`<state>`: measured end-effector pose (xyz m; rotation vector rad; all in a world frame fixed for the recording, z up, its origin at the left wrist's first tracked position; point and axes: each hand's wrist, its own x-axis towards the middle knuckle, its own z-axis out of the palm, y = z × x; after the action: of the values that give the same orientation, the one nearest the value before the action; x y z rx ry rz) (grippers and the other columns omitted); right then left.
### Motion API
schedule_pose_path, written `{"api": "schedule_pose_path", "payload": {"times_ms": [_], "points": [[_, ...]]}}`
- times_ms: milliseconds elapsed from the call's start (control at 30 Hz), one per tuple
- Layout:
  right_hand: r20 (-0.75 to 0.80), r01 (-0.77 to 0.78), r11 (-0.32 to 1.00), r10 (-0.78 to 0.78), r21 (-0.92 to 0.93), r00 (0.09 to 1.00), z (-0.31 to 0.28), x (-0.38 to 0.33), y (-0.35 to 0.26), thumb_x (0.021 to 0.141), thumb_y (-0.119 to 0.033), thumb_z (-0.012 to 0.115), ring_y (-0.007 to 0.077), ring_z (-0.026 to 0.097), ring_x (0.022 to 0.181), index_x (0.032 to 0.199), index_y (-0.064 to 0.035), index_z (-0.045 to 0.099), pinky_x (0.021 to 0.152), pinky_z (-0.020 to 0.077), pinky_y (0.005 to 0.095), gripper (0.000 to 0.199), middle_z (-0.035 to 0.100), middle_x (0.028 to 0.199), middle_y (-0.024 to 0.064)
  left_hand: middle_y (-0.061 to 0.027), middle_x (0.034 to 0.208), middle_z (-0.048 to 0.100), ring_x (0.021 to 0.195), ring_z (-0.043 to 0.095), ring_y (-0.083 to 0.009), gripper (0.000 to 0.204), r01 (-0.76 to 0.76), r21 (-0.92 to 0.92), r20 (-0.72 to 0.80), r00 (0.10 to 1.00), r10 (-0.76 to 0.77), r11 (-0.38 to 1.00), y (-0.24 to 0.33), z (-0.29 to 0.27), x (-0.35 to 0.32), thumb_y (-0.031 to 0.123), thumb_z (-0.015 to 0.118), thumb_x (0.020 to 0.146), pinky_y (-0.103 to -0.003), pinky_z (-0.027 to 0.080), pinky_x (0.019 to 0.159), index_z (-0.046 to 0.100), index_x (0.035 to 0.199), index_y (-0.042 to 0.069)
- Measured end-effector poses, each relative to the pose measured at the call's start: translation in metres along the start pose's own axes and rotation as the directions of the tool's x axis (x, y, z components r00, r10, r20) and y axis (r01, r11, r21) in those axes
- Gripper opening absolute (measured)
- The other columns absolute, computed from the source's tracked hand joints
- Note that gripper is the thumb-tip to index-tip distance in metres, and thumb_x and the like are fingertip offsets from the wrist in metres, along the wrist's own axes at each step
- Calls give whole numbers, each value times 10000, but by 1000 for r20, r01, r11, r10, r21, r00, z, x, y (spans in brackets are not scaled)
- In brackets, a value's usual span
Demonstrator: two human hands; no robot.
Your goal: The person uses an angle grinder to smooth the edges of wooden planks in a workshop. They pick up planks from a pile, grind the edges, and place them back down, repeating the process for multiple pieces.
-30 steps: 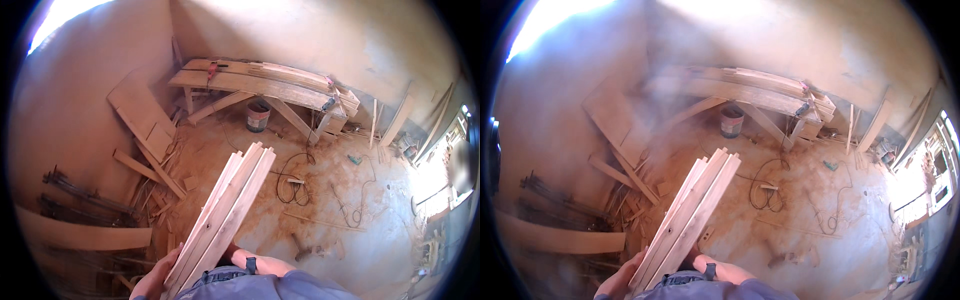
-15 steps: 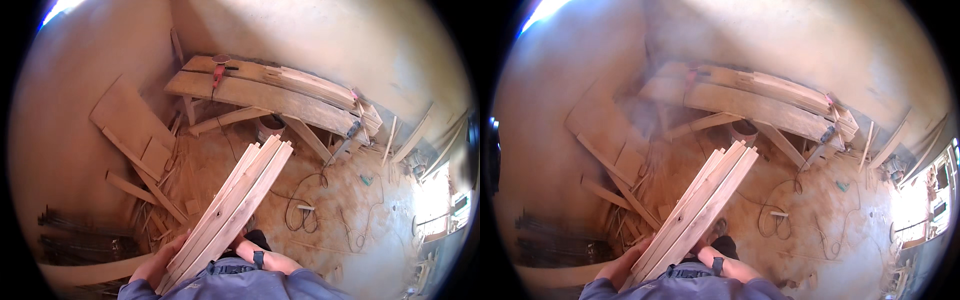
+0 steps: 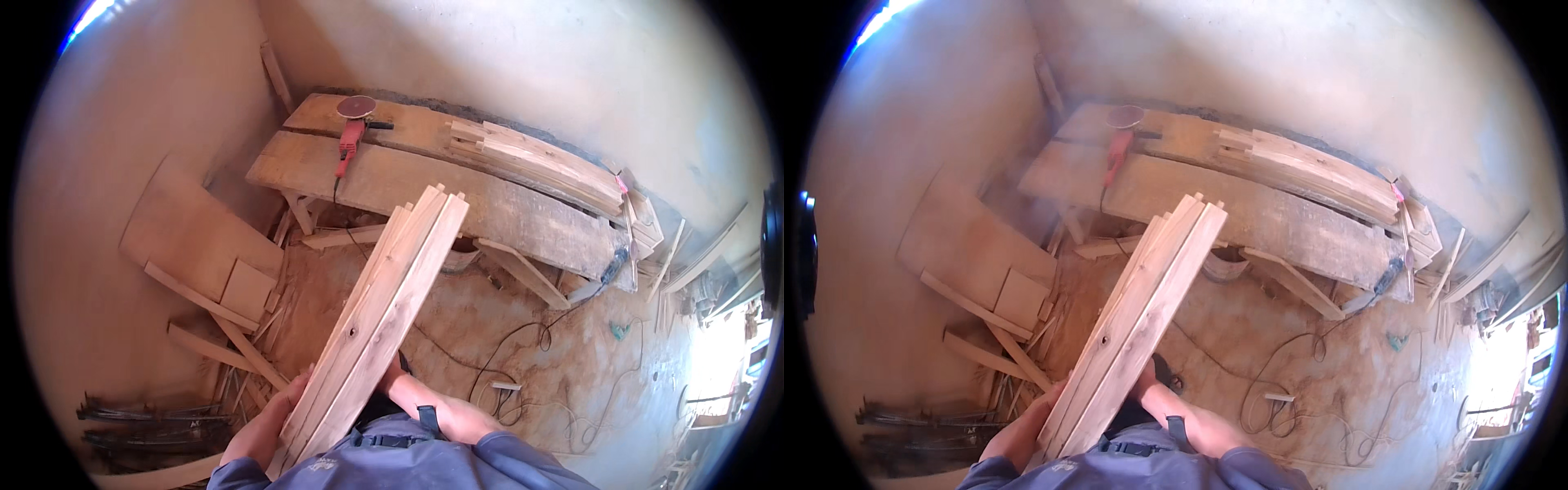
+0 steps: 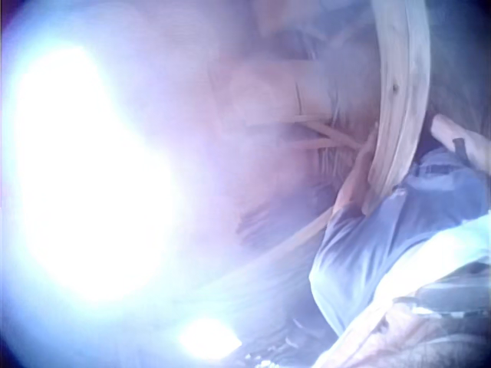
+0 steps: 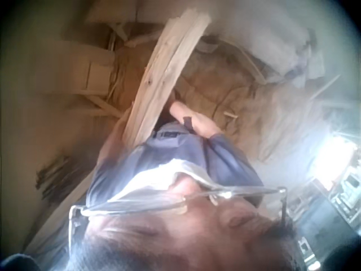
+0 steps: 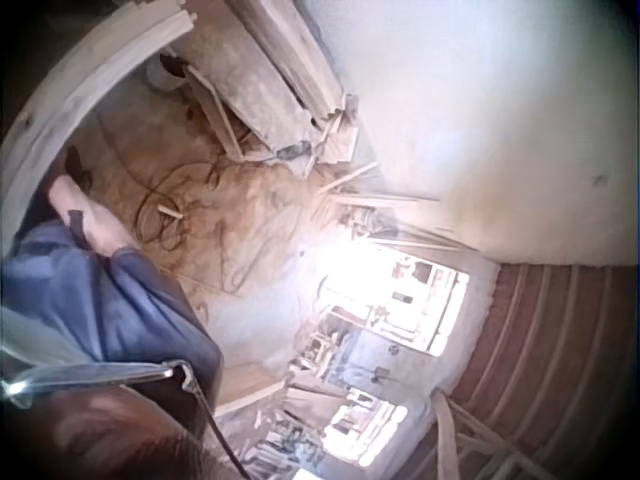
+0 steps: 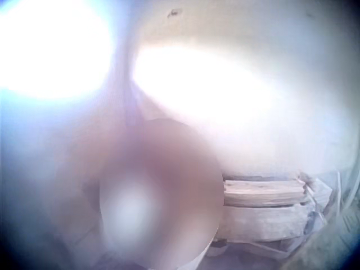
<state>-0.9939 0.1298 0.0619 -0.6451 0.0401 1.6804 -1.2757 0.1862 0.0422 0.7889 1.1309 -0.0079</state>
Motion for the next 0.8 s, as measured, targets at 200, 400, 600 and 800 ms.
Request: {"api": "schedule_pose_path", "payload": {"times_ms": [200, 400, 600, 800], "points": [[-84, -112, 929, 151, 352, 985, -34, 125, -93, 1068, -387, 419, 407, 591, 1252, 1416, -61, 603, 1113, 439, 571, 512, 647, 1383, 181, -138, 1523, 545, 1393, 502, -248, 818, 7, 11, 19, 1000, -7, 1000, 109, 26, 82, 693, 307, 1062, -374, 360, 1187, 475, 1556, 63], [-221, -32, 969, 88, 244, 971, -55, 239, -206, 1065, -352, 469, 375, 642, 1182, 1382, -37, 617, 1047, 505, 526, 471, 690, 1295, 177, -139, 1535, 533, 1410, 487, -250, 824, 6, -59, 66, 998, -2, 998, 221, 46, 192, 696, 304, 1060, -374, 347, 1195, 459, 1565, 63], [-384, -104, 970, 185, 222, 905, 18, 323, -314, 1052, -361, 490, 346, 655, 1156, 1355, -43, 634, 1037, 510, 521, 461, 706, 1253, 162, -139, 1548, 520, 1427, 472, -253, 831, 92, -166, 73, 994, -80, 982, 319, 28, 257, 699, 300, 1059, -375, 334, 1204, 444, 1574, 63], [-535, -93, 996, 75, -7, 841, 39, 398, -422, 1082, -459, 406, 359, 610, 1225, 1398, -48, 601, 1106, 456, 547, 554, 647, 1370, 175, -140, 1560, 508, 1443, 457, -255, 837, 61, -328, 255, 967, 26, 943, 461, 44, 320, 702, 297, 1058, -375, 322, 1213, 428, 1584, 63]]}}
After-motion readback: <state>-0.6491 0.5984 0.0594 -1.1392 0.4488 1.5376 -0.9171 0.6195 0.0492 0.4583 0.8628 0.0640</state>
